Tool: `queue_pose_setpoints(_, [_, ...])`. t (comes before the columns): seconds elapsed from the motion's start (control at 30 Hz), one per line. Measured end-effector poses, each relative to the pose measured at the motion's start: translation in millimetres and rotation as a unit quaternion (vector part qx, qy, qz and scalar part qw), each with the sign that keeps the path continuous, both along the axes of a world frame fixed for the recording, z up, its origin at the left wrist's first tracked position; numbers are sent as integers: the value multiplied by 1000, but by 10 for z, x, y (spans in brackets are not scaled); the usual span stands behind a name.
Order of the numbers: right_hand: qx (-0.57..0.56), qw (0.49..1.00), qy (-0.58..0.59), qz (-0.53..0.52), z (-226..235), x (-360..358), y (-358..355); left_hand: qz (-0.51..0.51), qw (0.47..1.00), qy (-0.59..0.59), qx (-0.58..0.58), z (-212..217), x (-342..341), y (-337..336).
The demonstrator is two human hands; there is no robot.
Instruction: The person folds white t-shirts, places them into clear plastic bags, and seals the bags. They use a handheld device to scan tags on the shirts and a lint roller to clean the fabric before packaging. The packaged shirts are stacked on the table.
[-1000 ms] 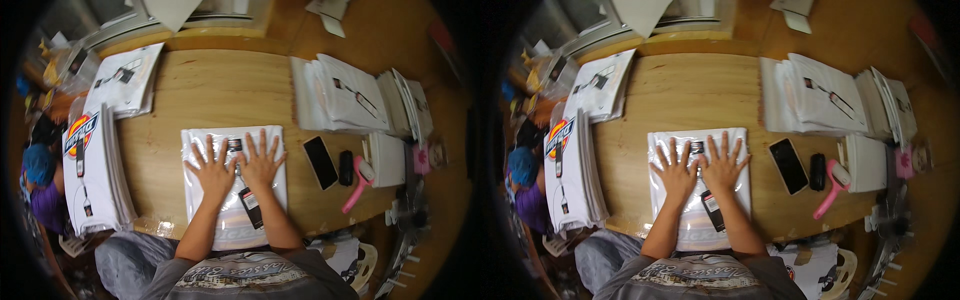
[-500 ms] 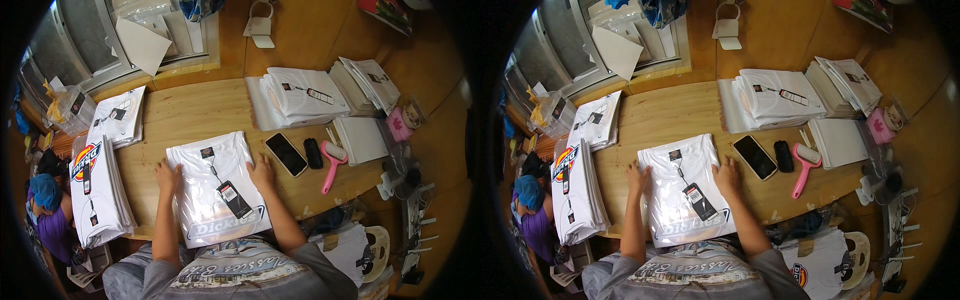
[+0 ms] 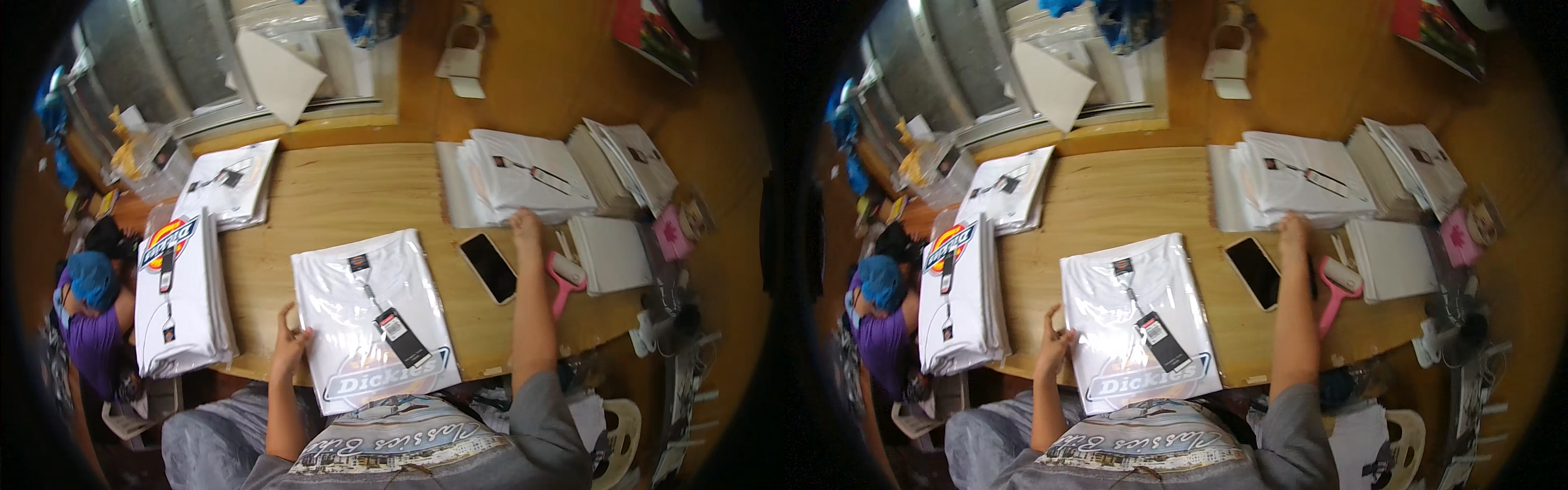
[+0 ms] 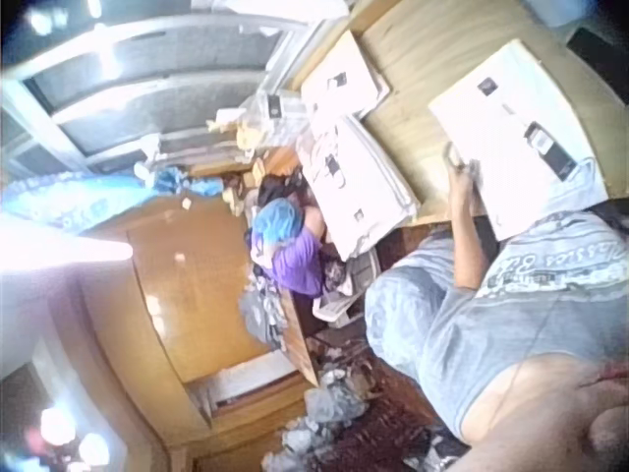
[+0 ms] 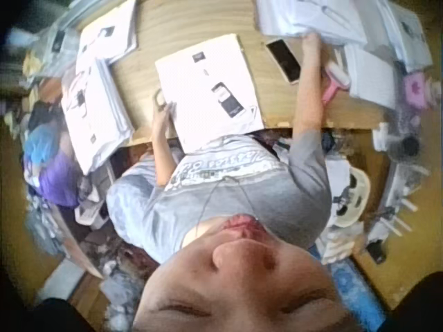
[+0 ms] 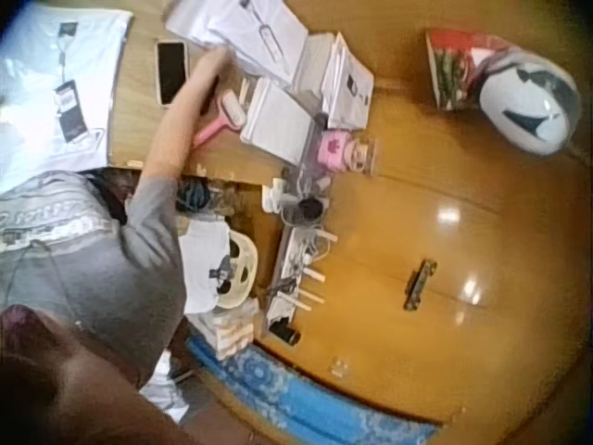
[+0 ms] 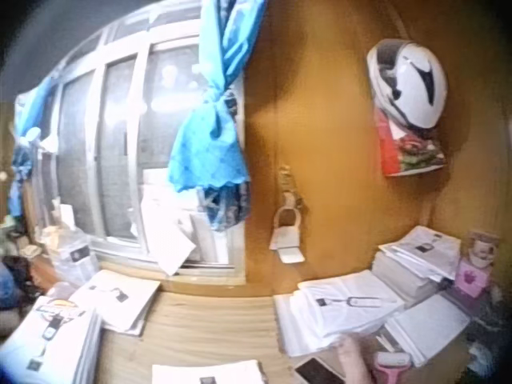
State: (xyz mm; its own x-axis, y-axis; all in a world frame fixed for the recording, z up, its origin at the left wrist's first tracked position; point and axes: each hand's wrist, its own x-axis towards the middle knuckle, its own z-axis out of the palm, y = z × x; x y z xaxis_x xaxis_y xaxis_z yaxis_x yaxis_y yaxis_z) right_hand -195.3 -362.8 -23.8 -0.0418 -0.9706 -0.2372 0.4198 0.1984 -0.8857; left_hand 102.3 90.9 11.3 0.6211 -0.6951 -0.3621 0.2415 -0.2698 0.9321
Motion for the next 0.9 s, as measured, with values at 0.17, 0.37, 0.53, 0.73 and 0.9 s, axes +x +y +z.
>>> queue_pose_setpoints(0.17, [161,977,-111,-83,207,273,-497,-2,1000,-14,11,15,-311,324])
queue_pose_setpoints(0.37, [152,980,-109,-69,396,414,-139,51,994,-83,-48,-212,-77,20])
queue_pose_setpoints(0.53, [63,961,-95,251,656,268,1386,29,997,66,8,-111,148,-201])
queue_pose_setpoints(0.73, [37,920,8,390,143,175,2420,24,987,159,14,-86,263,-462])
queue_pose_setpoints(0.9, [-120,908,246,317,512,229,1460,-19,983,-185,-6,-248,185,-393])
